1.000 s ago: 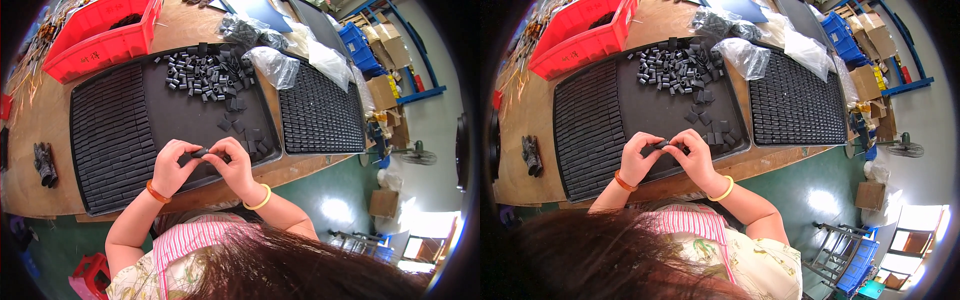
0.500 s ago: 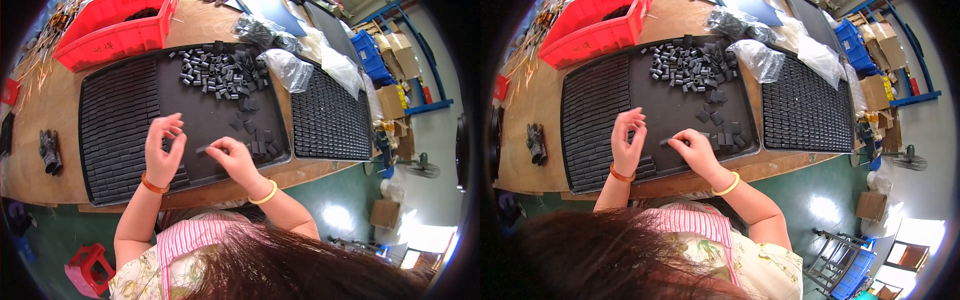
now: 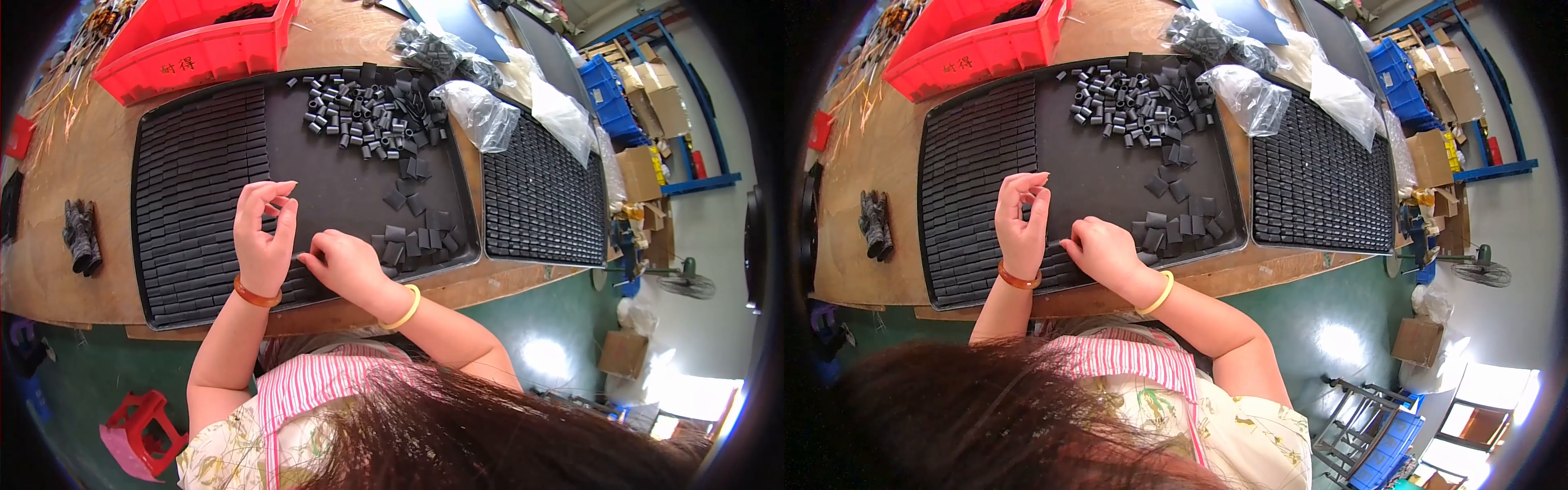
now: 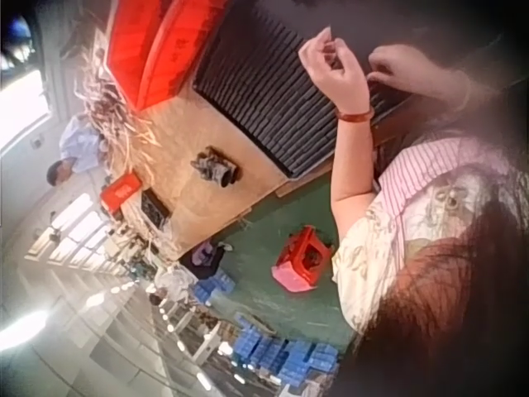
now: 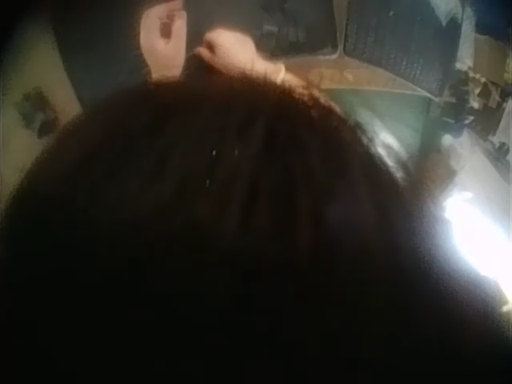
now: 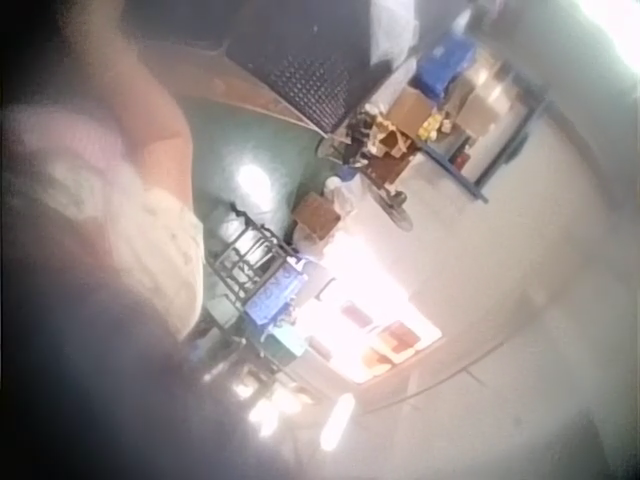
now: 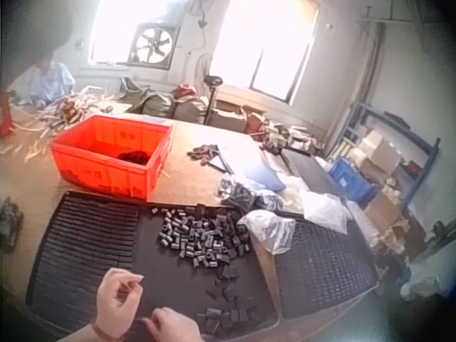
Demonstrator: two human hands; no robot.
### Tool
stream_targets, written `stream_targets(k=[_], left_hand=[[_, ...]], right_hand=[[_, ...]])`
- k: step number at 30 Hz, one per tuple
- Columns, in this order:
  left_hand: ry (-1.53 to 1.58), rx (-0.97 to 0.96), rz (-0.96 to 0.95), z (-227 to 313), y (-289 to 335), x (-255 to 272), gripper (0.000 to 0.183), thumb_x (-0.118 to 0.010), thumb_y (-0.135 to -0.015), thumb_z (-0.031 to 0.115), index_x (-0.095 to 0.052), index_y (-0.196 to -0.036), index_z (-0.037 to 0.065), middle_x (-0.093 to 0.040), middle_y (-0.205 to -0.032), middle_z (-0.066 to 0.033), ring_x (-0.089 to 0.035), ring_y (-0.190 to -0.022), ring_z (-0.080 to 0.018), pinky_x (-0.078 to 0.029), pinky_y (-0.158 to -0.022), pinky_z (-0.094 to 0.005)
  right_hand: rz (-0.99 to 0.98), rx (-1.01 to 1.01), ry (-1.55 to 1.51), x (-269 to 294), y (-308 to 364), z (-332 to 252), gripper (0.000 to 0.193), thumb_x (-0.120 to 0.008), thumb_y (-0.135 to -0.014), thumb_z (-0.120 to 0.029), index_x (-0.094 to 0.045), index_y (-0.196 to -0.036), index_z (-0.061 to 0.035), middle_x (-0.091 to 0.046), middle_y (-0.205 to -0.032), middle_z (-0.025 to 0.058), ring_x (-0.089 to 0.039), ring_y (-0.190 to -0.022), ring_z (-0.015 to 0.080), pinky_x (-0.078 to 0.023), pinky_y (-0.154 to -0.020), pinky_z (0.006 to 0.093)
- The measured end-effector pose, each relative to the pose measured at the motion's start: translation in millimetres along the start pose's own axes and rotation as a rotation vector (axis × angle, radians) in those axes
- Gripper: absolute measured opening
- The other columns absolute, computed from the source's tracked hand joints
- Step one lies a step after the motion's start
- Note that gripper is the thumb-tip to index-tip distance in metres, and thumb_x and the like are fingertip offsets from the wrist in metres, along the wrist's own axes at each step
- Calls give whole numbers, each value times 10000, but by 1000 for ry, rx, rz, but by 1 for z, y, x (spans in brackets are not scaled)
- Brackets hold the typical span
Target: The person assembles small black plastic components by pressing them together by hand at a workbench.
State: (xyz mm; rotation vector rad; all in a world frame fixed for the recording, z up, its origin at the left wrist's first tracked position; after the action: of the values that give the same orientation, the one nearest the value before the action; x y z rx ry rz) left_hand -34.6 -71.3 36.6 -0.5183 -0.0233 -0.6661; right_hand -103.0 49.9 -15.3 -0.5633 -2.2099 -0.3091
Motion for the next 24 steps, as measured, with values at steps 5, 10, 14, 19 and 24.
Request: stream_targets(k=[5,10,14,19,24], left_hand=[[-18,-10,5,1,0,-2,207,-643,-859,-26,-673,-1050,50,-603,-1003,-58,-588,-824,-151,-472,-719,-268],[-40,-7,-10,-1,0,-3,215,-641,-854,-39,-674,-1047,51,-606,-996,-59,-588,-823,-152,-474,-721,-268],[-24,-6,6,-1,0,-2,211,-639,-856,-41,-673,-1043,49,-608,-991,-61,-588,-820,-154,-476,-720,-269],[-12,-21,-32,3,2,-7,198,-635,-860,-47,-673,-1031,45,-626,-945,-55,-598,-823,-159,-478,-709,-269],[-52,-38,-73,7,3,-14,194,-644,-849,-49,-675,-1012,53,-636,-911,-62,-604,-806,-178,-484,-702,-279]], right_hand=[[45,22,-124,4,3,-2,148,-688,-876,-203,-618,-919,-79,-659,-866,112,-660,-820,334,-533,-680,429],[89,30,-186,17,2,1,146,-662,-902,-194,-621,-959,-66,-674,-914,136,-660,-855,349,-531,-721,428],[201,-81,-186,74,15,34,162,-668,-911,-201,-647,-961,-48,-664,-873,145,-656,-799,338,-523,-696,404],[105,-135,104,92,45,54,215,-732,-859,-248,-643,-962,-82,-658,-899,100,-661,-791,303,-531,-687,397],[1,2,205,56,56,49,211,-767,-803,-214,-632,-915,-98,-617,-879,82,-656,-805,279,-528,-706,394]])
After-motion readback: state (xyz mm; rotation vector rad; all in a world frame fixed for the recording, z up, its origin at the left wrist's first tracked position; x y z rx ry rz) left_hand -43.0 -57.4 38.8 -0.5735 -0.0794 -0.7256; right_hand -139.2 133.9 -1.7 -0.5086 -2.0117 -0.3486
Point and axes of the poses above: each hand's wrist, its own y-axis away from the middle knuckle, its own x-axis out of the back of the hand, z = x × y, the point moved 7 cm from there along -y, towards the middle knuckle
